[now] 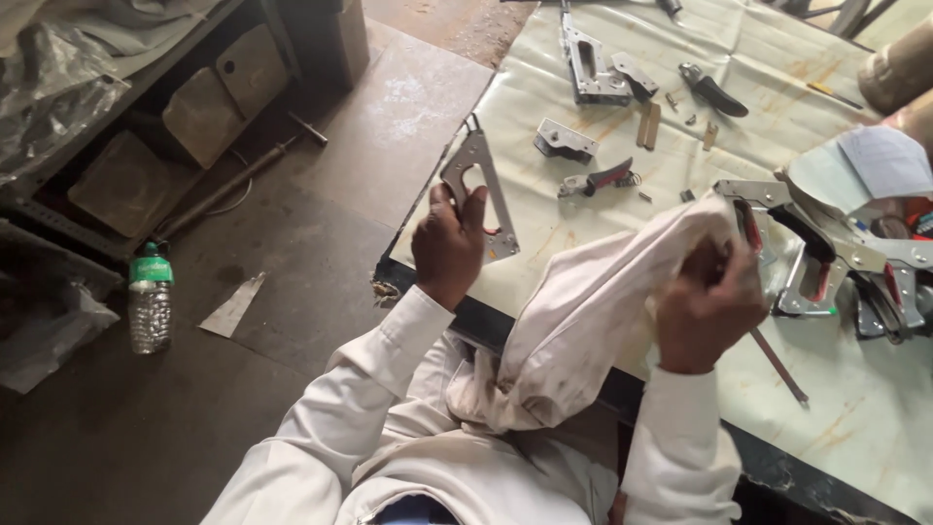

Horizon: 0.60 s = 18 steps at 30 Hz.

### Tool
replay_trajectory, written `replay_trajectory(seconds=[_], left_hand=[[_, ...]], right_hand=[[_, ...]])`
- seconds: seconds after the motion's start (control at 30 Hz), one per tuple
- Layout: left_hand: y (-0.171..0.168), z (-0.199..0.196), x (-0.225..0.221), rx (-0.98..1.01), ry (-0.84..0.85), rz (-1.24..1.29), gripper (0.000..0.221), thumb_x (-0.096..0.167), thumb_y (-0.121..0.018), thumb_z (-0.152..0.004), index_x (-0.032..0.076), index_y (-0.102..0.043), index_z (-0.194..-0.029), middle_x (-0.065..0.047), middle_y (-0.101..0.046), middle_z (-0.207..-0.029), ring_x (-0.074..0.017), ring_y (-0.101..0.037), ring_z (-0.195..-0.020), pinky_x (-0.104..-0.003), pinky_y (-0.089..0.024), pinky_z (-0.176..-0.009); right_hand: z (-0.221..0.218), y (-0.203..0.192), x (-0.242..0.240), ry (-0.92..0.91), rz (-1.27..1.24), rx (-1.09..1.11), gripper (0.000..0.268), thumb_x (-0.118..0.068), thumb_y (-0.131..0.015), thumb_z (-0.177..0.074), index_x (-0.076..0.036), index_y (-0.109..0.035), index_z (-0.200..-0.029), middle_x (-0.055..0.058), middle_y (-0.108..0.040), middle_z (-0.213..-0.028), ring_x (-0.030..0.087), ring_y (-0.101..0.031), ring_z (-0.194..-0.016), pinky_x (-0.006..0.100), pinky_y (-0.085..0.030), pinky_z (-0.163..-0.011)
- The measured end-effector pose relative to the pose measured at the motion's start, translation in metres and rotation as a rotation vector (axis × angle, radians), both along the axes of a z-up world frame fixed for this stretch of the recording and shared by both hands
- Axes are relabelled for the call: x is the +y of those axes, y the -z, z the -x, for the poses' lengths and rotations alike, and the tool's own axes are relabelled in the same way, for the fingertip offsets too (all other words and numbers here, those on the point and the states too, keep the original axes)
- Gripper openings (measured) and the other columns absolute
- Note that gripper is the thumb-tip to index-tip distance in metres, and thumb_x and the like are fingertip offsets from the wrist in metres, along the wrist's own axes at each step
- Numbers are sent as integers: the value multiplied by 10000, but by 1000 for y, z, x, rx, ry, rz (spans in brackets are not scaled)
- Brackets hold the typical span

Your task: The person wipes a metal staple gun body with a white cloth, then sets it down. They pick up and inspect several small metal strips and a spring, turning them over in their hands.

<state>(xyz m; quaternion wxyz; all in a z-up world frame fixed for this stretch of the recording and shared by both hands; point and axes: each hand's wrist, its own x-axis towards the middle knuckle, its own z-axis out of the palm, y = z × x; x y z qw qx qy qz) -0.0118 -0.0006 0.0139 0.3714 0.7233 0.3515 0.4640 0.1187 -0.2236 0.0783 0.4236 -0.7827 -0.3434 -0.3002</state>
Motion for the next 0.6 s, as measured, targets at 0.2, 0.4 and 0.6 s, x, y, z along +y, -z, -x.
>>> replay_trajectory(seconds=[0.2,0.4,0.6], left_hand=[[-8,10,4,-82,107,173,385,417,-606,-1019,34,-612,-1051,-150,-723,-757,-320,-768,-718,-432,-565,-646],[-7,13,4,-106,191,105,396,422,-612,-1028,27,-621,-1051,-110,-739,-747,-234,-767,-698,-370,-566,-641],[-15,14,0,-76,194,263,397,421,-608,-1025,25,-615,-1017,-109,-719,-681,-218,-753,-624,-355,-558,-586]], right_hand=[[-26,-2,-21,-51,742,154,547,-175,-688,-879,-17,-575,-1391,219,-737,-1030,392,-702,-882,499,-545,-799],[-12,-47,-58,-19,603,636,551,-199,-610,-893,-195,-600,-1444,113,-765,-1002,351,-743,-911,488,-569,-838],[-33,31,-92,228,654,-209,269,-269,-696,-1032,-105,-742,-1240,154,-724,-1138,345,-708,-972,428,-553,-847]])
